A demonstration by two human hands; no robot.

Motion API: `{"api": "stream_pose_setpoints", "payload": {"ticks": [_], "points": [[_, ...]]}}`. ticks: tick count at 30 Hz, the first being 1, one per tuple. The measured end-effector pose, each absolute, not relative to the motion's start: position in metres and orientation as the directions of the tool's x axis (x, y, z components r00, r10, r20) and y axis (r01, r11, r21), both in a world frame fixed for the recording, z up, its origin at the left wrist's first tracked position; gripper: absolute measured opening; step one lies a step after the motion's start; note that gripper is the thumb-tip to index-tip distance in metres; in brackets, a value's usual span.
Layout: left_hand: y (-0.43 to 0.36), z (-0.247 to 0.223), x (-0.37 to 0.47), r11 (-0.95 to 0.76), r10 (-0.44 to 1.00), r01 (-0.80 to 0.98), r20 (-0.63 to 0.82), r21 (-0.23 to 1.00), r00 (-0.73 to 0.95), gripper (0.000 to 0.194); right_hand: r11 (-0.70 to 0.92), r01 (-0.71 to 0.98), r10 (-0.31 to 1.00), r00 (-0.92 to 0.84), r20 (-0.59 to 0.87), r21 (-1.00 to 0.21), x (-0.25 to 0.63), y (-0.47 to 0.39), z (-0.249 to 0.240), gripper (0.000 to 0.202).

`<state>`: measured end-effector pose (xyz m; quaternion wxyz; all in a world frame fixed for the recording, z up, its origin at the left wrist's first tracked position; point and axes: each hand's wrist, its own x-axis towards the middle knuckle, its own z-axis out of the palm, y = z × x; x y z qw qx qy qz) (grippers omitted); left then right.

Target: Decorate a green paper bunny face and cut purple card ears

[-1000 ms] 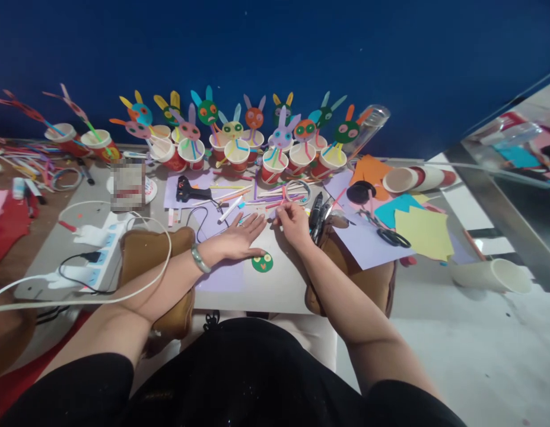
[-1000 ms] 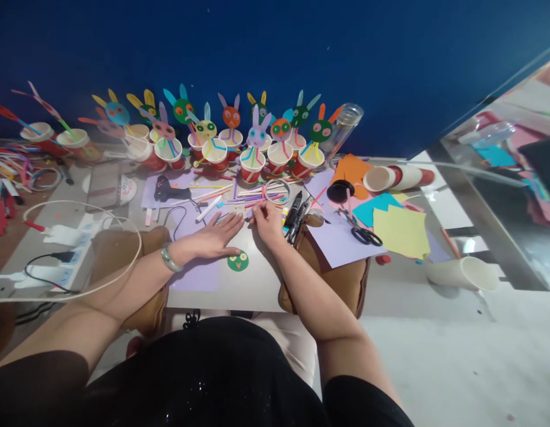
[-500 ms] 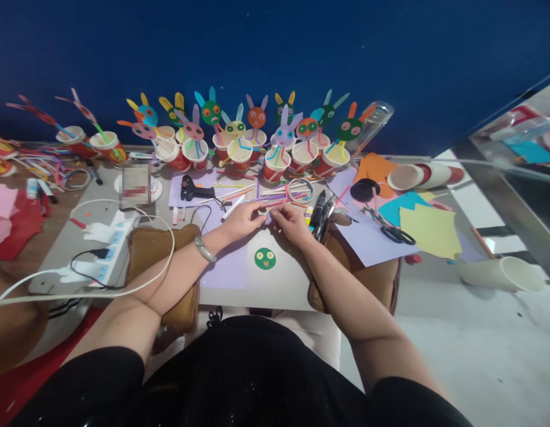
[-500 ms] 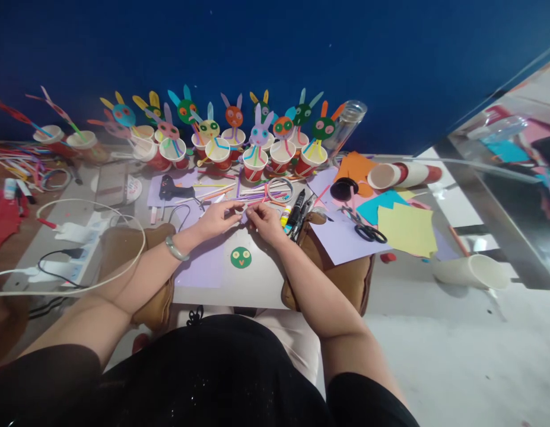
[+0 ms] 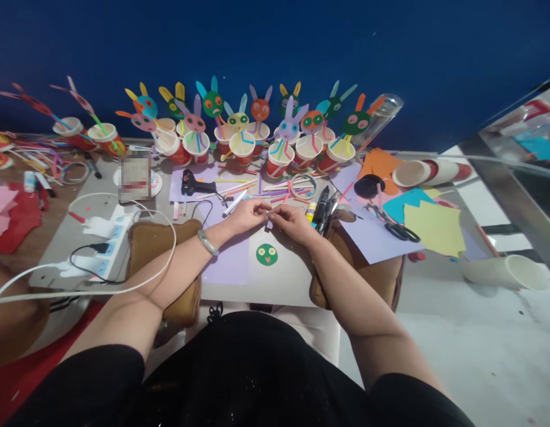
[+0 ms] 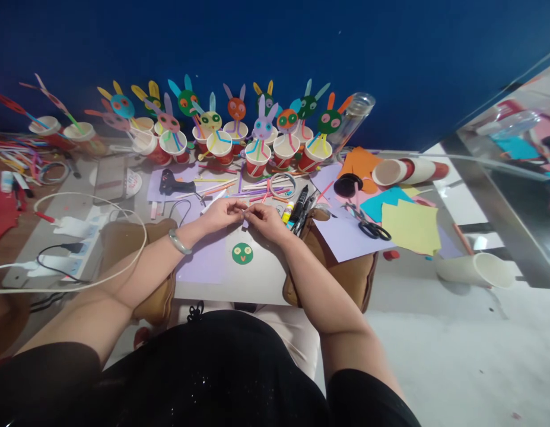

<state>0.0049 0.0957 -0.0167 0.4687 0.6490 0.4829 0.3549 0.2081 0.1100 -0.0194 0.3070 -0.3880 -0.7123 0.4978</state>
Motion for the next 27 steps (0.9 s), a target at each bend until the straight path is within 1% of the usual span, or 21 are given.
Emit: {"api": "stream_pose_setpoints", "payload": {"ticks": [2,4,6,9,13,17,22,27], "points": [[0.095,-0.011,0.004,-0.146,0.951,0.372,0.027,0.917,0.307,0.014,0.214,0.268,0.858,-0.511,0.049,-0.939,0.208,0.111,-0.021,0.028],[0.094,-0.007,0.003,-0.173,0.953,0.450,0.032,0.876,0.303,0.016,0.208,0.291,0.868,-0.495,0.039,-0.934,0.208,0.113,-0.024,0.026],[0.094,-0.004,0.004,-0.179,0.962,0.530,0.033,0.829,0.273,0.019,0.213,0.335,0.885,-0.463,0.037,-0.918,0.209,0.115,-0.026,0.025],[0.092,-0.002,0.005,-0.170,0.975,0.613,0.041,0.771,0.218,0.015,0.258,0.425,0.899,-0.434,0.055,-0.868,0.210,0.116,-0.029,0.023],[0.090,-0.002,0.009,-0.115,0.984,0.647,-0.001,0.753,0.176,0.009,0.299,0.493,0.900,-0.430,0.070,-0.817,0.210,0.117,-0.030,0.021],[0.089,0.000,0.010,-0.071,0.987,0.681,-0.046,0.729,0.153,0.004,0.317,0.508,0.895,-0.439,0.077,-0.801,0.210,0.118,-0.032,0.022],[0.086,0.000,0.012,-0.076,0.993,0.766,-0.023,0.638,0.117,0.006,0.358,0.513,0.886,-0.449,0.111,-0.780,0.210,0.118,-0.034,0.023],[0.085,0.000,0.012,-0.076,0.995,0.794,-0.008,0.604,0.102,0.007,0.440,0.533,0.858,-0.487,0.163,-0.722,0.211,0.118,-0.034,0.028]]}}
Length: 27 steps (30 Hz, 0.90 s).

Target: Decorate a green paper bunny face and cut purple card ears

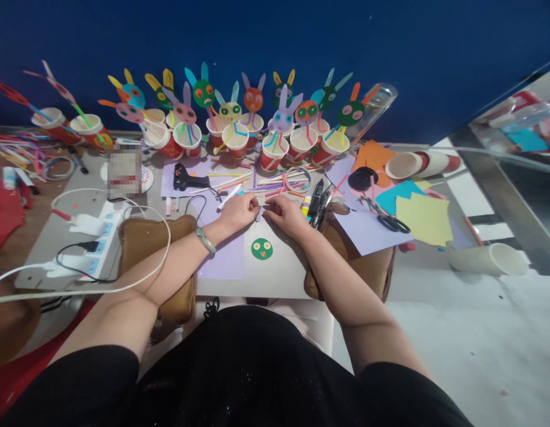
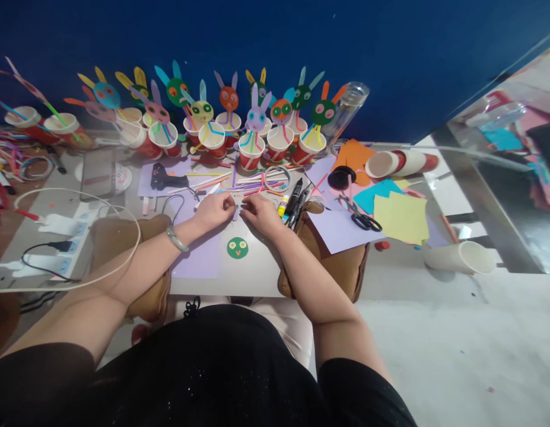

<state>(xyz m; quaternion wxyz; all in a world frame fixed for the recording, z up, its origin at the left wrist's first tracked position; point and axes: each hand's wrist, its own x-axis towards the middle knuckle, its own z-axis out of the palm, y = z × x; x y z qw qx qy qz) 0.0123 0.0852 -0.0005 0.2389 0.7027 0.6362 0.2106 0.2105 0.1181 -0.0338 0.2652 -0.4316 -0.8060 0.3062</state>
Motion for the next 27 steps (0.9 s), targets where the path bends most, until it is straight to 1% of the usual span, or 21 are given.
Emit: {"api": "stream_pose_setpoints", "payload": {"ticks": [3,5,7,10,13,15,16,18,20,22,24,27], "points": [[0.085,-0.001,0.012,-0.078,0.995,0.797,0.000,0.599,0.097,0.006,0.494,0.572,0.839,-0.510,0.187,-0.655,0.211,0.116,-0.030,0.028],[0.085,-0.002,0.012,-0.088,0.995,0.801,0.015,0.592,0.098,0.006,0.510,0.623,0.835,-0.523,0.168,-0.593,0.210,0.113,-0.025,0.028],[0.084,-0.002,0.013,-0.090,0.995,0.812,0.025,0.576,0.093,0.006,0.515,0.689,0.834,-0.541,0.112,-0.510,0.209,0.108,-0.017,0.029],[0.084,0.000,0.013,-0.074,0.997,0.835,0.012,0.546,0.080,0.005,0.522,0.779,0.828,-0.560,-0.014,-0.347,0.208,0.099,-0.001,0.033],[0.086,0.004,0.011,-0.049,0.998,0.860,-0.015,0.508,0.066,0.005,0.546,0.810,0.811,-0.576,-0.108,-0.216,0.209,0.091,0.014,0.037],[0.088,0.008,0.006,-0.066,0.997,0.878,-0.010,0.475,0.080,0.009,0.574,0.800,0.790,-0.597,-0.140,-0.172,0.210,0.088,0.021,0.039],[0.089,0.009,0.004,-0.103,0.994,0.884,0.008,0.457,0.111,0.012,0.587,0.793,0.780,-0.608,-0.151,-0.160,0.211,0.087,0.023,0.039],[0.090,0.011,-0.002,-0.251,0.967,0.874,0.067,0.415,0.246,0.017,0.608,0.781,0.763,-0.625,-0.168,-0.142,0.213,0.086,0.026,0.039],[0.090,0.013,-0.007,-0.437,0.898,0.827,0.123,0.353,0.422,0.022,0.629,0.766,0.744,-0.642,-0.184,-0.130,0.214,0.086,0.026,0.039],[0.088,0.014,-0.011,-0.571,0.819,0.771,0.133,0.282,0.558,0.024,0.648,0.752,0.727,-0.658,-0.198,-0.119,0.214,0.085,0.026,0.039],[0.085,0.016,-0.013,-0.637,0.768,0.739,0.103,0.221,0.632,0.025,0.663,0.741,0.713,-0.669,-0.208,-0.108,0.215,0.085,0.026,0.039],[0.080,0.017,-0.015,-0.682,0.728,0.713,0.053,0.161,0.684,0.024,0.678,0.730,0.702,-0.679,-0.212,-0.092,0.215,0.084,0.024,0.042]]}}
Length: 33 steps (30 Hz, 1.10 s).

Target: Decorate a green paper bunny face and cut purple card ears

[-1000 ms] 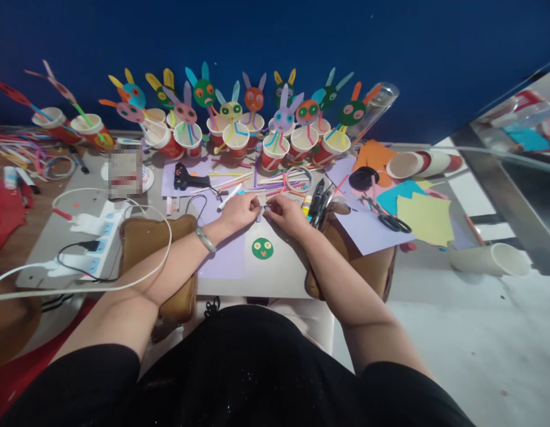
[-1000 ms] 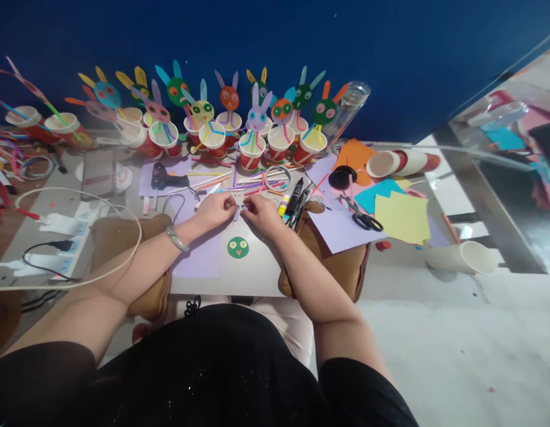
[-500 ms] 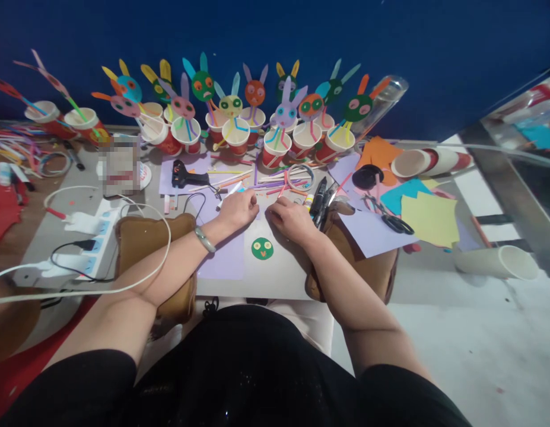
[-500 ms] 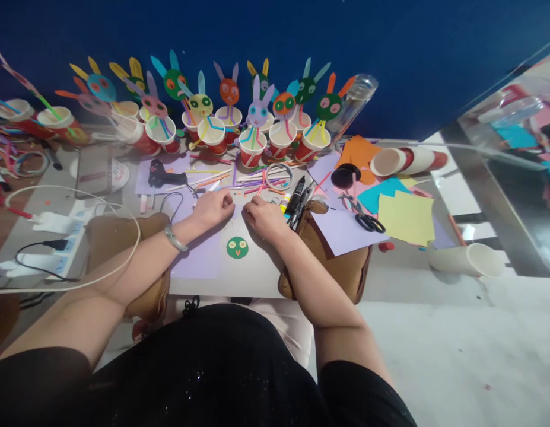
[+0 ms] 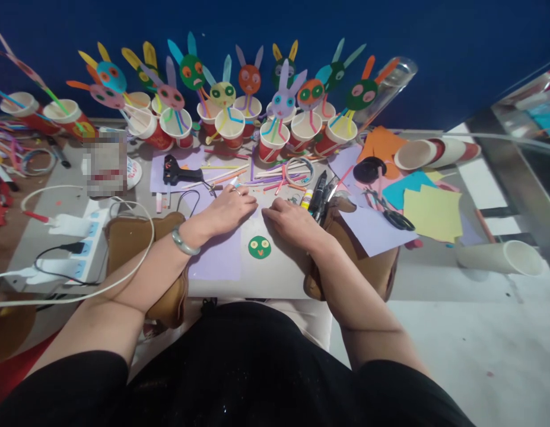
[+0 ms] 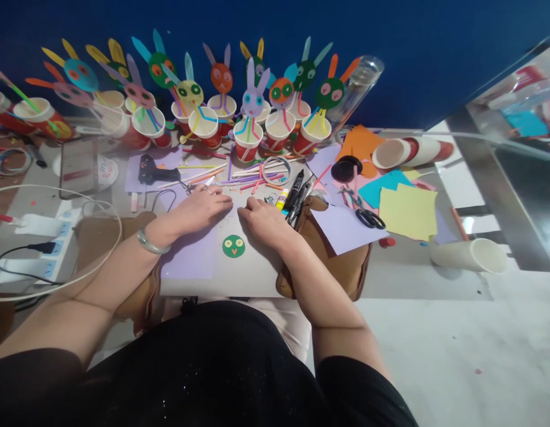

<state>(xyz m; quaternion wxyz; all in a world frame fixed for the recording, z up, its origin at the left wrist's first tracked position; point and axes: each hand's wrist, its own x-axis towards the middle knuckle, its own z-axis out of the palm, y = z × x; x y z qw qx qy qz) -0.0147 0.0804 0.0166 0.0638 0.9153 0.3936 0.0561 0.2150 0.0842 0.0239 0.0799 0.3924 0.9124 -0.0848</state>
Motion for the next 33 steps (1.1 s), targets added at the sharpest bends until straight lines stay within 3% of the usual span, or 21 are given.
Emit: {"api": "stream_pose_setpoints", "payload": {"ticks": [11,19,33], "points": [[0.077,0.014,-0.013,-0.720,0.693,0.690,0.008,0.073,0.721,0.022,0.676,0.732,0.705,-0.676,-0.213,-0.085,0.213,0.083,0.017,0.045],[0.078,0.010,-0.014,-0.709,0.702,0.690,0.054,0.142,0.710,0.024,0.661,0.746,0.719,-0.661,-0.216,-0.079,0.210,0.081,0.018,0.045],[0.079,-0.004,-0.018,-0.684,0.729,0.722,0.088,0.099,0.679,0.045,0.652,0.756,0.728,-0.647,-0.226,-0.059,0.207,0.081,0.019,0.044]]}}
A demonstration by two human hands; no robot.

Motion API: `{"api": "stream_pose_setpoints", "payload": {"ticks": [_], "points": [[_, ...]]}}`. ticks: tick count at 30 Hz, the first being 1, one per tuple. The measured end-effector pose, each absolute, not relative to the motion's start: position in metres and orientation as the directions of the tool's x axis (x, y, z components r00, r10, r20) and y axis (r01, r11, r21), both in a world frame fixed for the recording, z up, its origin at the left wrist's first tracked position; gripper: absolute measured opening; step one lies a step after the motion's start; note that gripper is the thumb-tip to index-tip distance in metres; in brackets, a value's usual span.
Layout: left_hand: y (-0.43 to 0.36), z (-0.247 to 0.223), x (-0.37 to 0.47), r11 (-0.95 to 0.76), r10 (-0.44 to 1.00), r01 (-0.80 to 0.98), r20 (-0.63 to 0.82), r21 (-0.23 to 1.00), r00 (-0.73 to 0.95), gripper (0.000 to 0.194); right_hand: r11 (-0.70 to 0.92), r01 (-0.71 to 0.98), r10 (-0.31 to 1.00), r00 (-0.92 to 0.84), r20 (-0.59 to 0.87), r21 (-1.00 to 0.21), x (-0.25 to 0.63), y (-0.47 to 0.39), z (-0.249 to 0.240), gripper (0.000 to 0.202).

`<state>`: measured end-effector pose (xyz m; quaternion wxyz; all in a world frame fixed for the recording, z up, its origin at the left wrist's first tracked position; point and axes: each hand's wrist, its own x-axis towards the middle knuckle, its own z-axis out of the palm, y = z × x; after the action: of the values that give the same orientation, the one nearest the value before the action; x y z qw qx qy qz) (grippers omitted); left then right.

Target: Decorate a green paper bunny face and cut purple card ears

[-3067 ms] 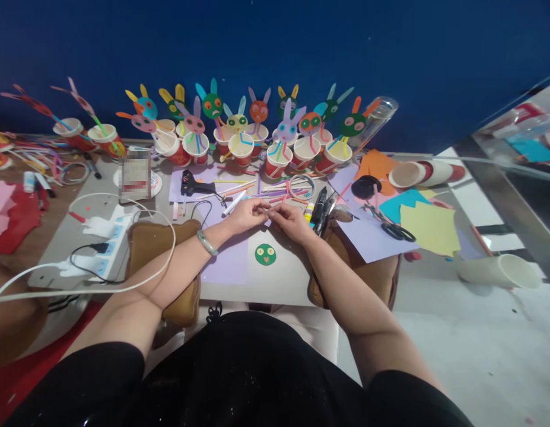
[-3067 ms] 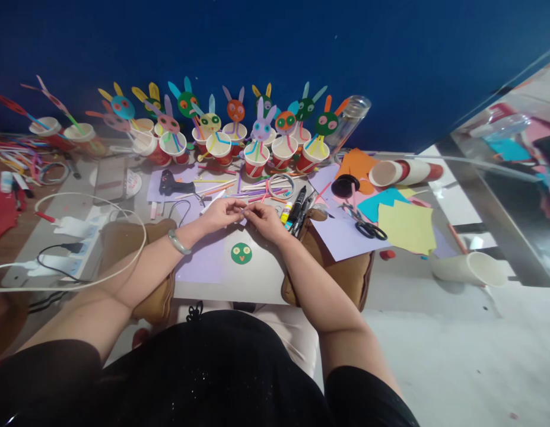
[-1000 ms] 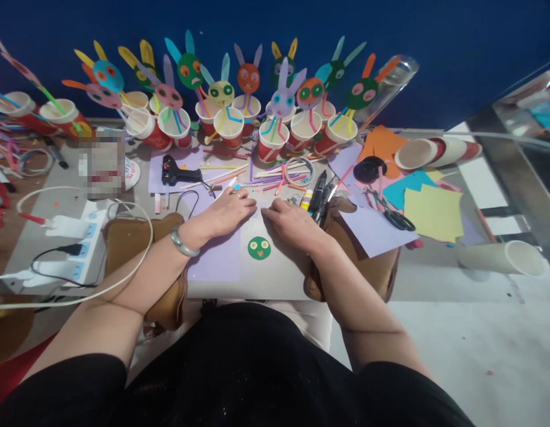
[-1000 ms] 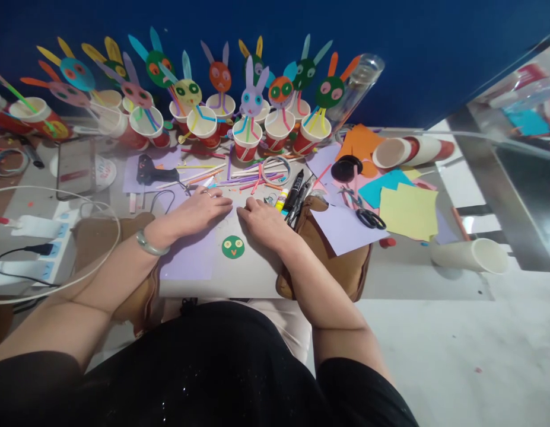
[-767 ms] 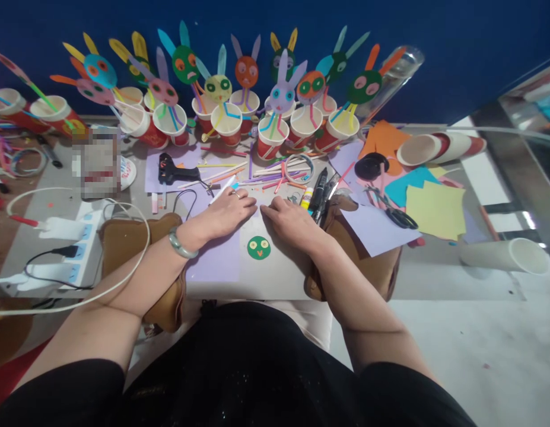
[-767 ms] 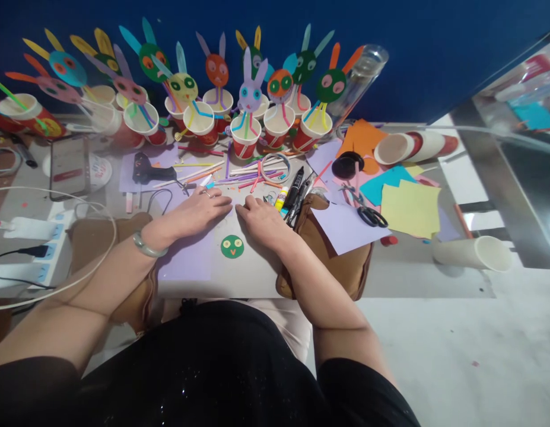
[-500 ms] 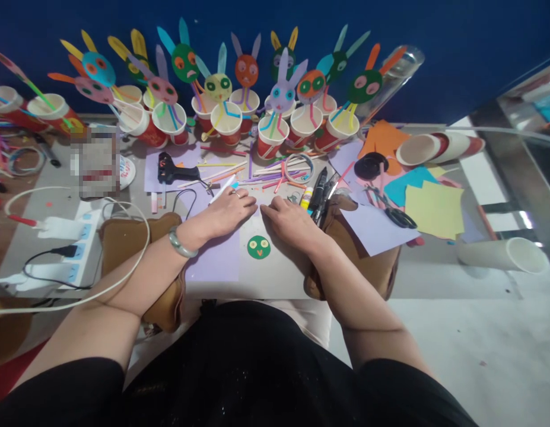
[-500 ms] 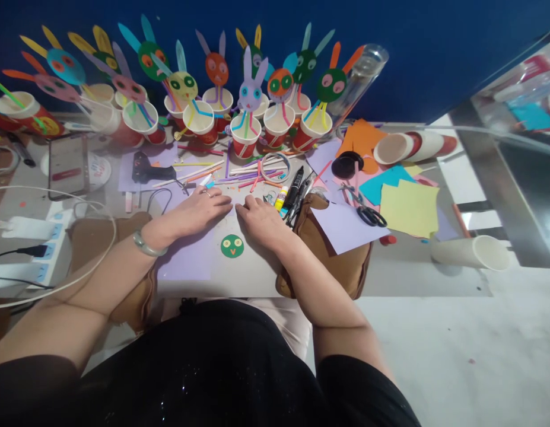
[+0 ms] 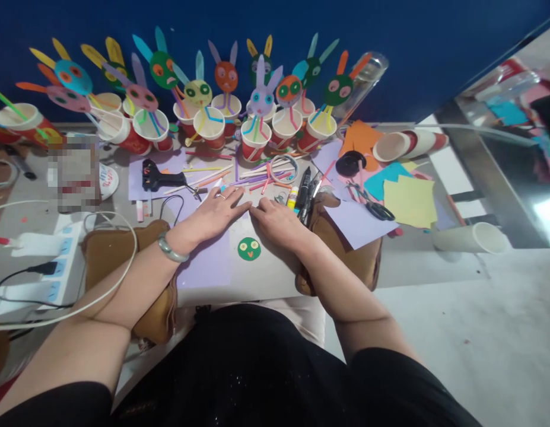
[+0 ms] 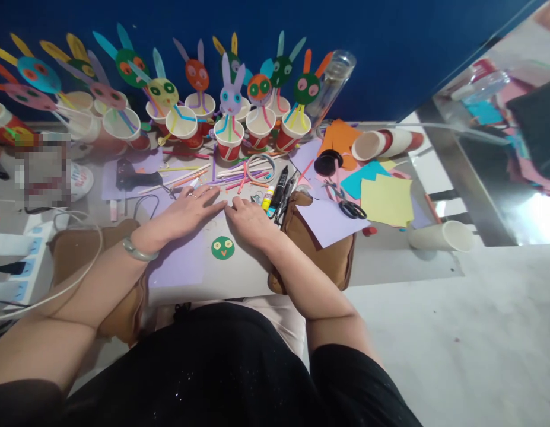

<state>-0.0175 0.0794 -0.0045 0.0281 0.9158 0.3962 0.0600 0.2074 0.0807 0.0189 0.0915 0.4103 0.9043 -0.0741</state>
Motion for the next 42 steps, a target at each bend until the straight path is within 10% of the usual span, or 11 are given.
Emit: {"api": "stream_pose_setpoints", "payload": {"ticks": [12,24,42], "points": [[0.081,-0.004,-0.018,-0.677,0.735,0.730,0.057,0.094,0.675,0.047,0.626,0.779,0.752,-0.619,-0.226,-0.047,0.207,0.080,0.025,0.039],[0.083,-0.012,-0.022,-0.670,0.742,0.739,0.054,0.074,0.668,0.054,0.087,0.992,0.976,-0.068,-0.207,0.087,0.237,0.084,0.063,0.039],[0.088,-0.012,-0.020,-0.679,0.734,0.732,0.044,0.054,0.677,0.051,0.007,1.000,0.987,-0.007,-0.163,-0.003,0.233,0.095,0.044,0.033]]}}
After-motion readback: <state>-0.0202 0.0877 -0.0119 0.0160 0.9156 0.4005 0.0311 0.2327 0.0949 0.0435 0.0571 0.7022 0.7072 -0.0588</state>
